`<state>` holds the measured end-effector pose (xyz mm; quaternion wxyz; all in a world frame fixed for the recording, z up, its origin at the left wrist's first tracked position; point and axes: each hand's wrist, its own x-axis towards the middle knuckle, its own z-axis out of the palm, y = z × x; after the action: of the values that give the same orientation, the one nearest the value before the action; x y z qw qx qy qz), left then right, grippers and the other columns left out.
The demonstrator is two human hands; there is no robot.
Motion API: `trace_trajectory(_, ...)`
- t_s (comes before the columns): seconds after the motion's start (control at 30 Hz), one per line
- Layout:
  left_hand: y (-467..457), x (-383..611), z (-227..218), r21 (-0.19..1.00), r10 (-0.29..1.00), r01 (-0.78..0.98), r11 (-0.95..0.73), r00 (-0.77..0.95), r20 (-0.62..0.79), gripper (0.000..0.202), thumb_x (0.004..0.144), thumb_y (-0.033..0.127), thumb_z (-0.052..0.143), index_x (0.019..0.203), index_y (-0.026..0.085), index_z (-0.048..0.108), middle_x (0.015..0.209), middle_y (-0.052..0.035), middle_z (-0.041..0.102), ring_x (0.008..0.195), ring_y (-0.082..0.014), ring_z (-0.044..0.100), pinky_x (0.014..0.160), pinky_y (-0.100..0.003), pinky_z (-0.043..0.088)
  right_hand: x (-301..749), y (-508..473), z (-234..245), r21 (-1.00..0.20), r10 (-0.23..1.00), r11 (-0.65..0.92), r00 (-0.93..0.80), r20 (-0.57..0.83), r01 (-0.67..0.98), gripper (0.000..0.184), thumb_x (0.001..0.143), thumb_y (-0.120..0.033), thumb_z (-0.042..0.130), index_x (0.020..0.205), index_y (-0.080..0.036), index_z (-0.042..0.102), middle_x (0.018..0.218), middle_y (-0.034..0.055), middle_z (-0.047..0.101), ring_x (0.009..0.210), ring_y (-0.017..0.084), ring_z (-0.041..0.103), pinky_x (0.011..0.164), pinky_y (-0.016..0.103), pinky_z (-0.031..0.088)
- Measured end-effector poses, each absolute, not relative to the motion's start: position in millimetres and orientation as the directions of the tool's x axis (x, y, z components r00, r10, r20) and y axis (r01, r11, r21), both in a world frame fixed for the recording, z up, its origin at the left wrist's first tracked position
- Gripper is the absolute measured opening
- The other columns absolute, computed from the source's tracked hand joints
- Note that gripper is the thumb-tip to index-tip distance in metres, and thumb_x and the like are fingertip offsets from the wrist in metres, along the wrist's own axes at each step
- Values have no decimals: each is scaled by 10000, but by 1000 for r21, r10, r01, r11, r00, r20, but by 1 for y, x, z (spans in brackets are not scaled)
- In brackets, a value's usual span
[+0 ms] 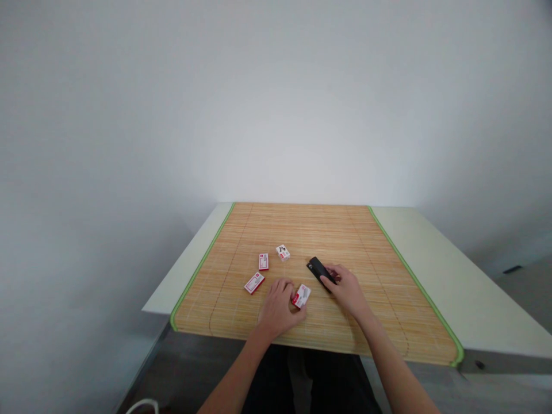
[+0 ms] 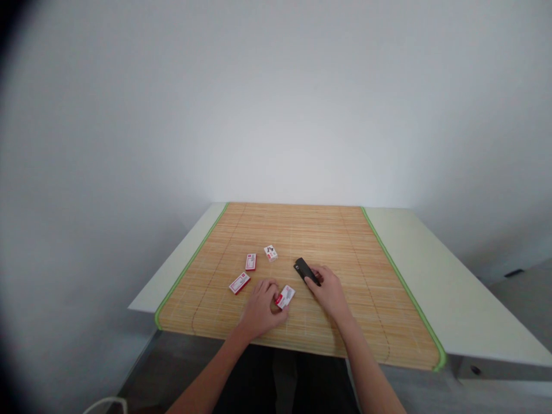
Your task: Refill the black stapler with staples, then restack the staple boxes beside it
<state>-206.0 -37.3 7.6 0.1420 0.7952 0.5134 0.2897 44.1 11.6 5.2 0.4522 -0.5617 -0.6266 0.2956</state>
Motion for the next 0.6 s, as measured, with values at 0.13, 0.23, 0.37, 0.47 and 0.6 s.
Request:
trace_trajectory(0.13, -35, -206, 4, 519, 912, 761, -388, 238, 334, 324, 761, 425, 814, 874, 244, 570, 1158, -70, 577, 1143, -298, 538, 1028, -498, 447, 45, 1, 0, -862, 965, 159, 108, 238, 481, 381, 801, -446, 749, 1137, -265, 748, 918, 65, 708, 786, 251, 612, 755, 410, 513)
trace_trajectory(0.23, -32, -210, 5, 575, 917, 720, -388, 237, 322, 385, 726, 433, 845, 910, 241, 566, 1259, -78, 573, 1214, -310, 525, 1061, -508, 433, 47, -1, -6, -863, 968, 142, 116, 225, 484, 445, 820, -473, 732, 1209, -260, 714, 871, 43, 676, 750, 238, 594, 713, 393, 505)
trace_trajectory(0.37, -28, -217, 5, 649, 896, 617, -444, 313, 315, 534, 688, 199, 800, 1162, 253, 560, 1404, -84, 551, 1297, -299, 512, 1110, -489, 412, 51, -2, -16, -897, 977, 116, 113, 180, 427, 507, 821, -520, 736, 1244, -243, 697, 859, 30, 658, 736, 221, 591, 699, 378, 508)
trace_trajectory(0.47, -26, -217, 5, 664, 891, 596, -451, 343, 298, 545, 694, 135, 733, 1195, 266, 563, 1277, -62, 627, 1212, -280, 568, 1072, -463, 443, 51, -7, -21, -942, 987, 69, 112, 112, 329, 560, 798, -555, 763, 1246, -226, 695, 815, 19, 646, 703, 206, 584, 665, 357, 501)
trace_trajectory(0.6, -26, -216, 7, 658, 887, 598, -459, 358, 293, 547, 691, 174, 757, 1199, 274, 579, 1239, -54, 641, 1178, -283, 579, 1058, -452, 454, 49, -21, -23, -968, 994, 34, 89, 58, 248, 578, 779, -549, 796, 1247, -228, 690, 789, 14, 636, 699, 201, 582, 654, 346, 500)
